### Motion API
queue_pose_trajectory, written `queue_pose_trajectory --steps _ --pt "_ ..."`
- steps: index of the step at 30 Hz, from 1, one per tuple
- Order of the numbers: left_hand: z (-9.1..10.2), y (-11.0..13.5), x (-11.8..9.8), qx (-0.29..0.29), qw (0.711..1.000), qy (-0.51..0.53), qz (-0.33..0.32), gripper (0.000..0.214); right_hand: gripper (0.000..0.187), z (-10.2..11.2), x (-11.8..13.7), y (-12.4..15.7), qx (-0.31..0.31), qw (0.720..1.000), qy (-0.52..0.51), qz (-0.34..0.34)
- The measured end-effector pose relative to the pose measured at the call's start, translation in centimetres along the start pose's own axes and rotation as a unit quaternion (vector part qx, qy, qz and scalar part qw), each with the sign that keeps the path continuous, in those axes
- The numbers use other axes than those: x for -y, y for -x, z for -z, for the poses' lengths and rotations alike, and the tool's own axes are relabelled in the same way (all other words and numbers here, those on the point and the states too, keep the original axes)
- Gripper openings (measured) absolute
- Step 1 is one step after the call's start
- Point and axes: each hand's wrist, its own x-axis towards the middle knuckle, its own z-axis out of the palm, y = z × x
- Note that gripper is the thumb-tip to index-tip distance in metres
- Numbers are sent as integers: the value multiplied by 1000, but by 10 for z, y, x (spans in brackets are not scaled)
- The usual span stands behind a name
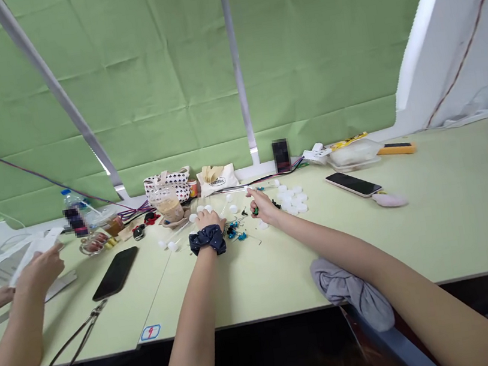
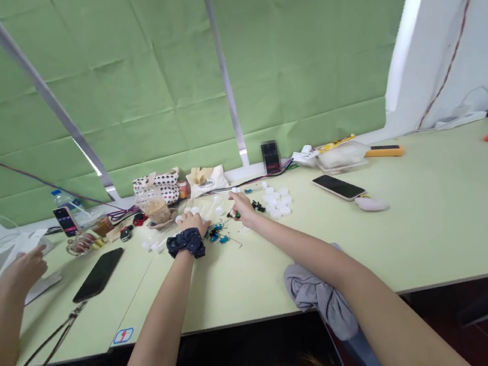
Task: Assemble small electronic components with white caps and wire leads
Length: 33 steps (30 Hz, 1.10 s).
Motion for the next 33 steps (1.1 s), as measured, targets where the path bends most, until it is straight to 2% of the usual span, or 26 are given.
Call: queue_pose_trajectory --steps 4,7,10,12,13,15,18,21,23,25,28,33 --pt "-2 -4 -4 24 999 -45 10 34 42 7 2 -7 -24 1000 -18 -1" --pt "-4 -3 -3 21 998 -41 31 35 43 10 2 -10 -34 999 -30 -9" --pt "-1 2 8 -18 997 15 67 30 36 10 6 -14 -39 998 -56 -14" --pt "2 6 21 -36 990 106 87 26 28 8 9 -17 -53 994 -91 -24" --pt "3 8 28 -45 979 174 99 24 24 6 11 -19 -56 991 -114 -29" --pt "5 13 42 -55 934 330 125 24 16 1 15 -24 -62 985 -160 -35" --pt "5 21 57 5 846 518 126 28 9 -10 20 -33 -63 972 -222 -36" --pt "5 26 62 40 766 630 123 29 8 -22 22 -40 -58 958 -279 -28" --pt "6 29 60 42 734 668 119 28 7 -27 21 -43 -41 951 -305 -21" --pt "7 31 57 43 720 682 120 25 7 -30 20 -44 -7 948 -318 -19" --pt "10 35 52 42 718 684 121 25 12 -31 17 -43 43 949 -311 -17" --pt "13 40 47 51 715 687 120 29 28 -26 16 -40 76 960 -266 -27"
